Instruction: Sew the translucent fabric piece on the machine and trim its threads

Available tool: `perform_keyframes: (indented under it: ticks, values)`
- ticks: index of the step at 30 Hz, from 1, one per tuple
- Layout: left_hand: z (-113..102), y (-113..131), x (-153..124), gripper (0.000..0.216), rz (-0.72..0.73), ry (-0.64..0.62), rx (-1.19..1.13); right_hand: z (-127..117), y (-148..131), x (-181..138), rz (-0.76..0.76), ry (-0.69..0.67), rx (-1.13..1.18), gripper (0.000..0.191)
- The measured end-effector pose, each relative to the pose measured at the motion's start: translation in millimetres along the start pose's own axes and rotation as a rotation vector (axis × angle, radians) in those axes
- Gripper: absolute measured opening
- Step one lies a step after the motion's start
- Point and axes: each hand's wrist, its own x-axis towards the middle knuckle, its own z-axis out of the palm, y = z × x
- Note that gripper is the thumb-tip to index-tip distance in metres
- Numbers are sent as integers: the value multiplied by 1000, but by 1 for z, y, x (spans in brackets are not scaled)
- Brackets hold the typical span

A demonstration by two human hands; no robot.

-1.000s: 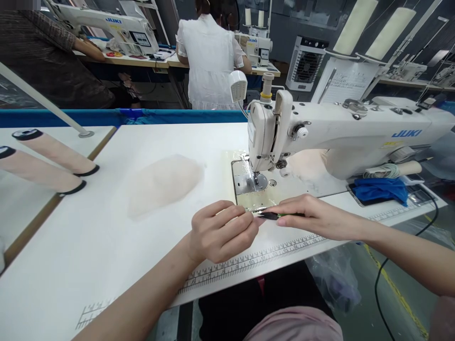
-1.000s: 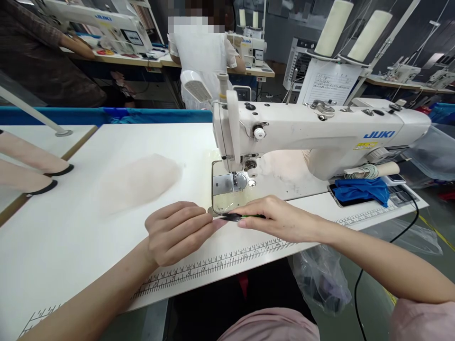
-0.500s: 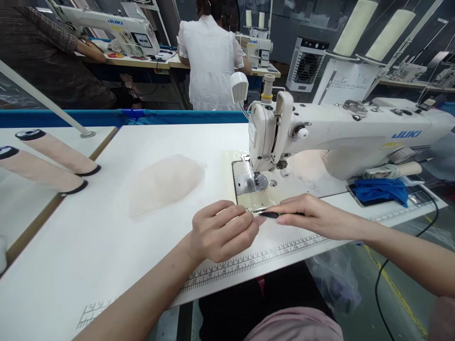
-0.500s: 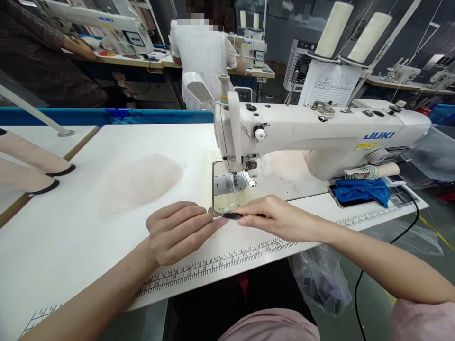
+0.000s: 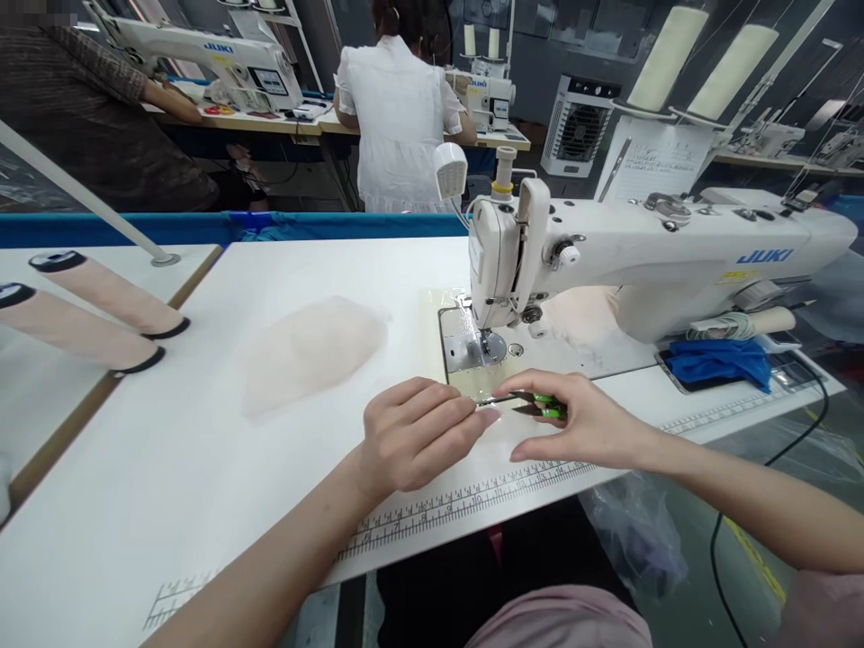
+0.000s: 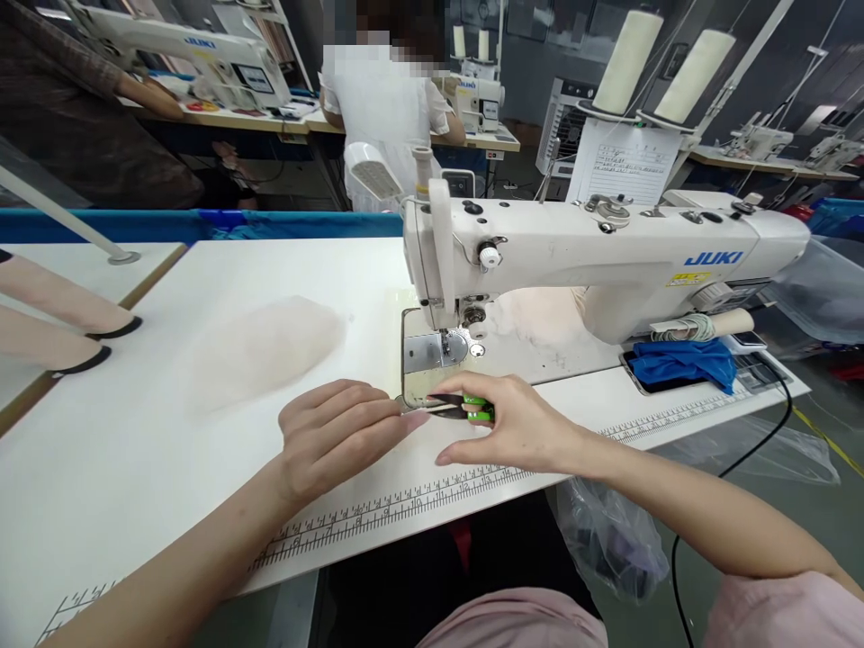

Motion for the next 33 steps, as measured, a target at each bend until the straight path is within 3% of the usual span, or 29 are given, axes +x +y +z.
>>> perform_keyframes:
  ticks: [2, 4, 7, 10, 14, 24, 33]
  values:
    - [3, 2, -2, 17, -126, 12, -86, 6, 2, 3, -1, 80, 13, 25]
    - [5, 3, -2, 18, -330, -6, -209, 9, 2, 7, -6, 119, 46, 14]
    - [4, 3, 2, 10, -683, -131, -487, 7, 2, 10, -25, 101, 81, 15]
    - [2, 0, 6, 18, -982, -252, -793, 2, 2, 13, -7, 97, 77, 17]
    - [2, -1, 9, 24, -1286, -290, -1049, -1, 5, 15, 55, 83, 129, 24]
    - [0, -2, 9, 28, -1461, -271, -1188, 10, 10, 18, 86, 72, 346, 34]
    - [0, -5, 6, 26, -1455, -236, -1207, 20, 3, 22, 63, 183, 214, 29]
